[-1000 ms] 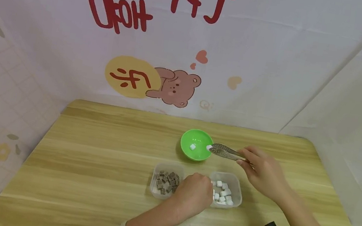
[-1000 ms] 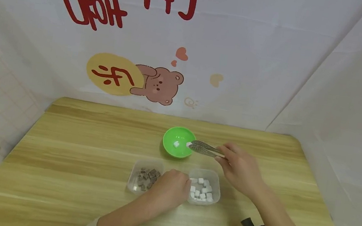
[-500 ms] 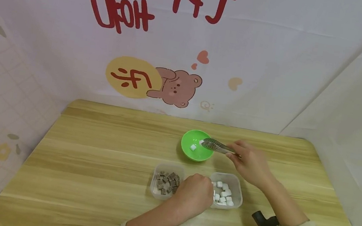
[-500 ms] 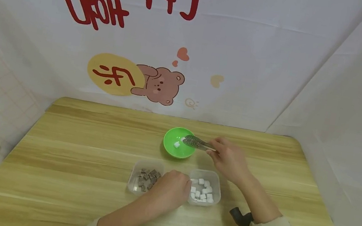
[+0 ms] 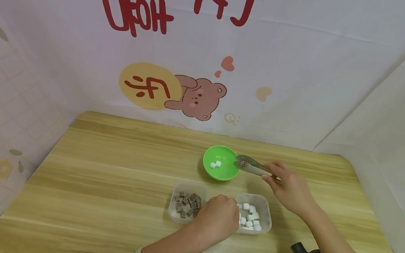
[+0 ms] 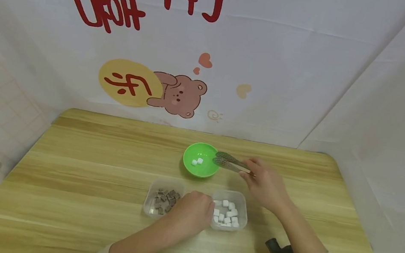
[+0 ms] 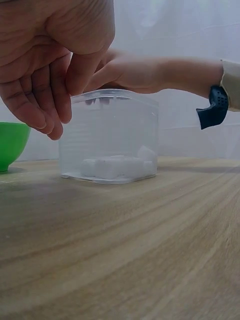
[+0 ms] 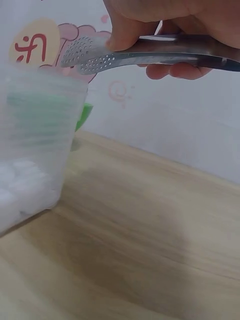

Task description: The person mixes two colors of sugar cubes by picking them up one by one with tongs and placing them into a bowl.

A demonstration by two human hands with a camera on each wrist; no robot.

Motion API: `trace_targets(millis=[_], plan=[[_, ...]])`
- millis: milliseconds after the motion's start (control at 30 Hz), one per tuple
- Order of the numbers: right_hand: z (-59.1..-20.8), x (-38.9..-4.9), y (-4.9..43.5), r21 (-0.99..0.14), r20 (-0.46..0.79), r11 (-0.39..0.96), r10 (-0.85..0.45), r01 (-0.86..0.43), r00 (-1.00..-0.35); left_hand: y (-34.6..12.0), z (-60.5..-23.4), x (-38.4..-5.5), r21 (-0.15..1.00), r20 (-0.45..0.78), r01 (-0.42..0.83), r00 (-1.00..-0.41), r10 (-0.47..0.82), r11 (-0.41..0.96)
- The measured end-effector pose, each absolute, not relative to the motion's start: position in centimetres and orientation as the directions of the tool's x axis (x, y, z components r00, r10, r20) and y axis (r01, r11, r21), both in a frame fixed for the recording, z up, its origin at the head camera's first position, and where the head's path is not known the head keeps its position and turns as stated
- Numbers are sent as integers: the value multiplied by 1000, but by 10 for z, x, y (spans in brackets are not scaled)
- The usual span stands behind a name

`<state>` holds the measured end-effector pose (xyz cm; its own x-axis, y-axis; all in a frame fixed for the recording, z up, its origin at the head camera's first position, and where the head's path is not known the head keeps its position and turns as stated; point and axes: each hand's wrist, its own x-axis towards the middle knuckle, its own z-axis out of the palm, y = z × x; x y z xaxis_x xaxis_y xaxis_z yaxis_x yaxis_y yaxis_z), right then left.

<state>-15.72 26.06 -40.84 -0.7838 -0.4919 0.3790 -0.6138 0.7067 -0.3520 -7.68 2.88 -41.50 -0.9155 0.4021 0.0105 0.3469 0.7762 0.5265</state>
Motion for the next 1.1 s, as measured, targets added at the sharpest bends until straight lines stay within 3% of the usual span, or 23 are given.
trace_targets(millis=[567, 833, 1100], plan=[[-384, -126, 288, -203, 473, 712, -530, -672, -704, 28, -415, -77, 534, 33, 350, -918, 395, 770], [-374, -112, 296, -153, 502, 658, -590, -737, -632, 27, -416, -78, 534, 37, 362, -913, 407, 764], [-361, -101, 298, -71, 441, 647, -663, -760, -606, 27, -416, -78, 535, 39, 365, -912, 409, 762]])
